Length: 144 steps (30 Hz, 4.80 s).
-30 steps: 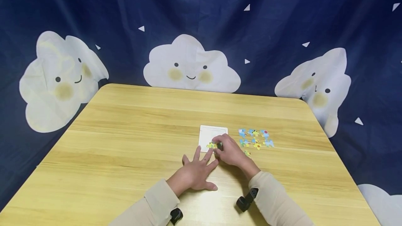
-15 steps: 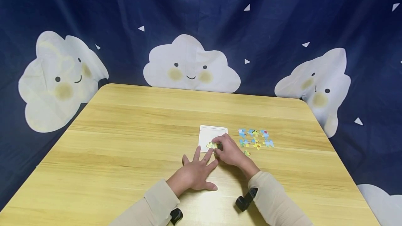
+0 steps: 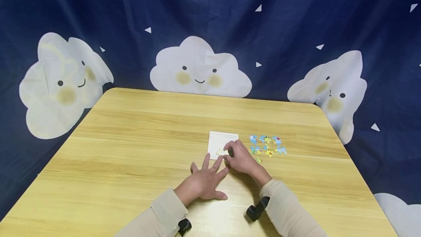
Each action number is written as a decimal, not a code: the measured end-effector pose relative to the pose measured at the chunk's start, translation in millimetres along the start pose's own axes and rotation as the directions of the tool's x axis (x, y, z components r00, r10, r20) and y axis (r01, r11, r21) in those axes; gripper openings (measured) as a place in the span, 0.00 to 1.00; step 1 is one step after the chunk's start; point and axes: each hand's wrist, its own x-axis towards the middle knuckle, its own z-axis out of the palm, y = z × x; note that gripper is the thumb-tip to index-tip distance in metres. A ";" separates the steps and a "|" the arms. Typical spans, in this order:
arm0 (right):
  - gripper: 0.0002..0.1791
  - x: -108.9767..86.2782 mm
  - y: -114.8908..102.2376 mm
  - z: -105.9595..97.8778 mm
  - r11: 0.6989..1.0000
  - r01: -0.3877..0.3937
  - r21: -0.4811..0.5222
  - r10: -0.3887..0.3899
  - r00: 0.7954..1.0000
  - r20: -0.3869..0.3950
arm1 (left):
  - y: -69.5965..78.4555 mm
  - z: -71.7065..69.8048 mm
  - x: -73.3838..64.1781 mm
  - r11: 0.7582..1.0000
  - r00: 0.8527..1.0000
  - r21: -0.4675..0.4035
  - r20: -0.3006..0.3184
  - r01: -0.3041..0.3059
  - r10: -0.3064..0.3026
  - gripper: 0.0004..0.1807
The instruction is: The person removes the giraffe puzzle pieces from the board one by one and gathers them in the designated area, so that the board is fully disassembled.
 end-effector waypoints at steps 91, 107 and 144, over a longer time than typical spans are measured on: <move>0.12 -80.7 95.4 -78.7 0.978 -0.209 -0.014 0.206 0.973 -0.105 | 0.8 0.1 1.8 1.000 1.000 -0.015 0.018 0.015 -0.014 0.48; 0.14 -80.1 94.3 -77.5 0.982 -0.189 -0.010 0.186 0.975 -0.124 | 1.9 -1.4 0.7 0.999 0.999 -0.032 0.027 0.024 -0.023 0.48; 0.12 -24.2 37.1 -38.1 0.998 -0.033 0.053 0.038 0.996 -0.085 | 2.0 -1.2 2.6 0.999 0.999 -0.031 0.014 0.030 -0.029 0.49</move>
